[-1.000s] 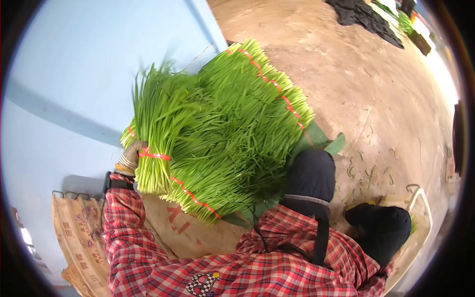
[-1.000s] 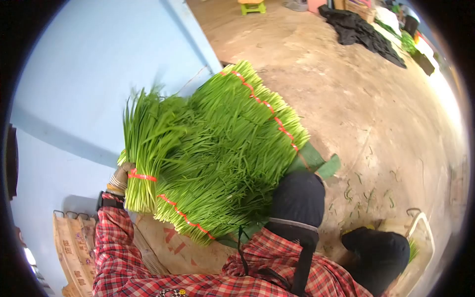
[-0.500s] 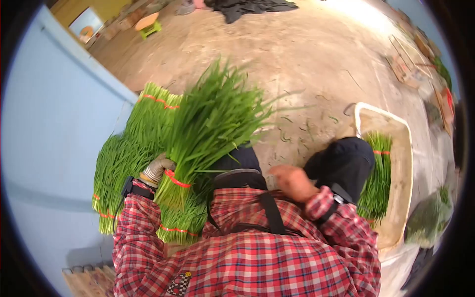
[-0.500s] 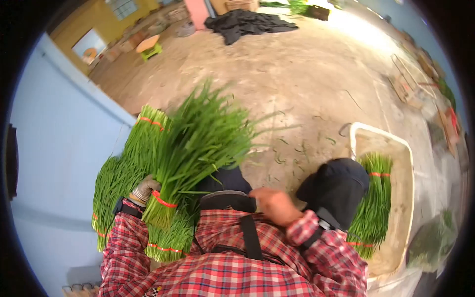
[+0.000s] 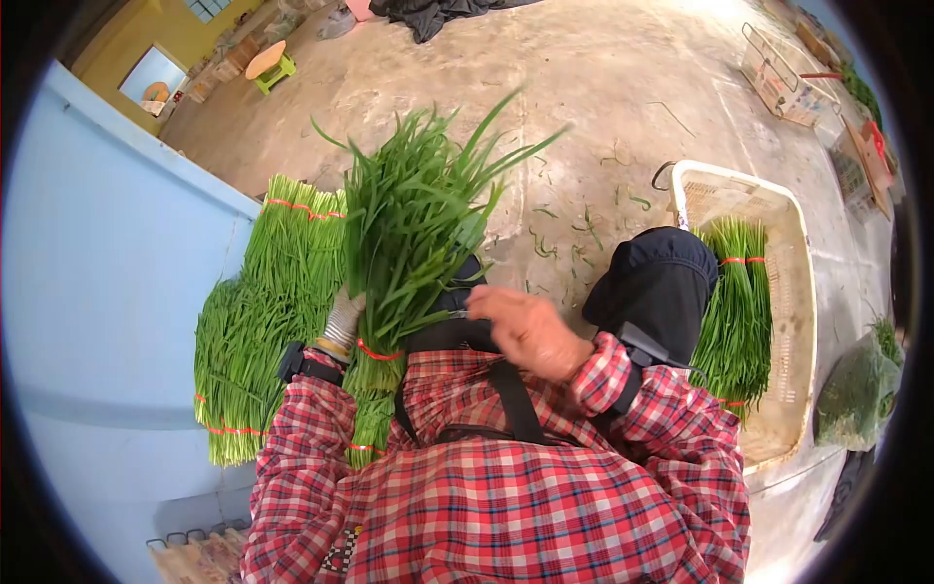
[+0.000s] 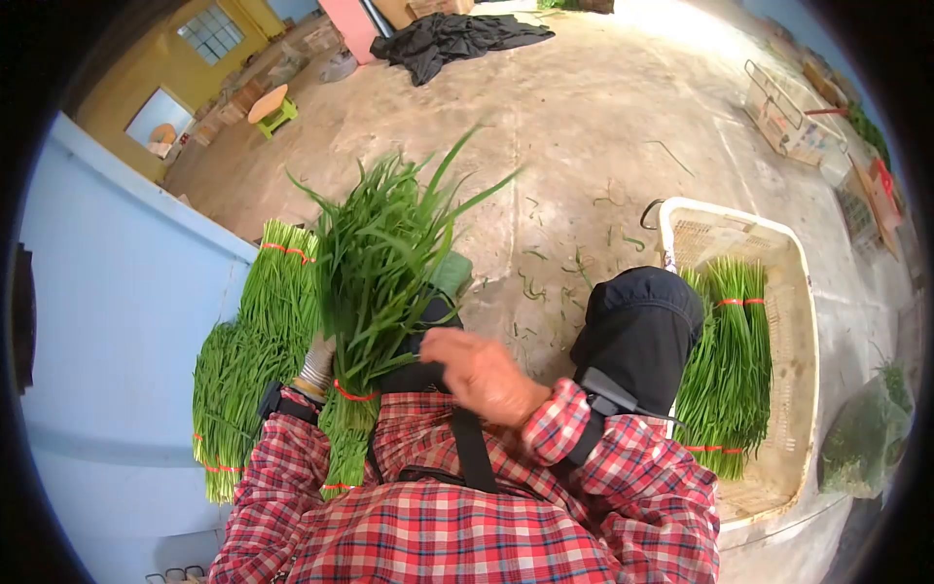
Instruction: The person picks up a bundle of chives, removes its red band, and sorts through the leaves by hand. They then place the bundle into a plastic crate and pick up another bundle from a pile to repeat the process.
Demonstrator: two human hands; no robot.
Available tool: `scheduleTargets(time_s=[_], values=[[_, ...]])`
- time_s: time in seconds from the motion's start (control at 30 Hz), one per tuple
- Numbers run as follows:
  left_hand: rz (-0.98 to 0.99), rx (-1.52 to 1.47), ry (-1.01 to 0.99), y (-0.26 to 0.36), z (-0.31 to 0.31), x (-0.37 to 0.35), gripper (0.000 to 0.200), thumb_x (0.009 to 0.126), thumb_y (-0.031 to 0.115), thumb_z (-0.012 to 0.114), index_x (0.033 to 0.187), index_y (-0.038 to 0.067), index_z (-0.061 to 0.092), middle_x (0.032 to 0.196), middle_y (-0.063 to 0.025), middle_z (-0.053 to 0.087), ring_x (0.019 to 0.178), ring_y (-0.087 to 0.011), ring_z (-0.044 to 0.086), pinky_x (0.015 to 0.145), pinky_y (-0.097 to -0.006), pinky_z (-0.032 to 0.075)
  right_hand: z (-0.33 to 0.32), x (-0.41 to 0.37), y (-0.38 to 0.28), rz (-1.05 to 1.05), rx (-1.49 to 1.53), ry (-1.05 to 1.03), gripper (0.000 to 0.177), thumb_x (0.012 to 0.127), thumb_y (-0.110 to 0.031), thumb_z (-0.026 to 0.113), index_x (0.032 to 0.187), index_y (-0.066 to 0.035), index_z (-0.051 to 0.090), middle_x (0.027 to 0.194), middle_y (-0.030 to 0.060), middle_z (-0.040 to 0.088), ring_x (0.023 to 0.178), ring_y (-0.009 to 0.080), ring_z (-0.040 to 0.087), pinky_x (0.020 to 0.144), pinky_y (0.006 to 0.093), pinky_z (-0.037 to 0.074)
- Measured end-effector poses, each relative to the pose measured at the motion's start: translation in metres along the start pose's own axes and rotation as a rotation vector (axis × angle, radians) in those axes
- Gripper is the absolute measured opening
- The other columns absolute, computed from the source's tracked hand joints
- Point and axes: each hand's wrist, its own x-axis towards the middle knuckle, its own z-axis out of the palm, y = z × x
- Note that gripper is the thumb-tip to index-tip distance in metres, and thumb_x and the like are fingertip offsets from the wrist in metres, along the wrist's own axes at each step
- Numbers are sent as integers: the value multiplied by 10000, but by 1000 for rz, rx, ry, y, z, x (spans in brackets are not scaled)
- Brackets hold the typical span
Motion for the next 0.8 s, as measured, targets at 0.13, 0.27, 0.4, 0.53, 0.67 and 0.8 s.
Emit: scheduleTargets(time_s=[0.13,0.27,0.4,0.53,0.67,0.8], values=[[-135,-286,-102,18,-16,8,510,829,224,700,1252,-7,534,1154,-158,639,929,-276,673,821,-402,572,20,-3,-26,-64,-15,-101,375,753,25,579,1120,-48,578,1169,154,582,1074,349,587,870,393,525],[-303,-318,-208,75,25,-11,432,896,301,594,1216,12,578,1107,-143,667,954,-253,669,847,-407,559,25,-4,-40,-132,-104,-135,393,783,-32,618,1171,-71,571,1219,137,566,1072,329,593,851,386,536],[-359,-258,-270,42,18,24,408,888,272,599,1203,12,598,1098,-135,674,938,-253,668,848,-396,557,29,-11,-38,-96,-173,-119,379,788,-35,614,1164,-75,576,1206,135,575,1050,324,601,825,384,543],[-429,-292,-303,67,47,13,403,870,255,631,1175,-8,611,1084,-132,680,922,-237,672,842,-387,558,10,-15,-39,-58,-161,-205,384,771,-30,615,1151,-71,581,1180,142,589,1057,322,596,813,385,544],[-314,-172,-329,39,35,35,409,892,282,609,1202,15,603,1098,-120,677,920,-210,672,834,-341,554,6,4,-26,-133,-186,-46,389,741,-41,621,1127,-53,578,1137,143,593,1064,328,585,841,398,525],[-310,-183,-303,65,62,17,358,914,261,579,1180,24,615,1074,-110,683,888,-196,665,820,-326,547,25,19,-37,-332,-213,-114,345,752,-84,618,1090,-37,563,1182,134,543,1158,317,521,929,396,461]])
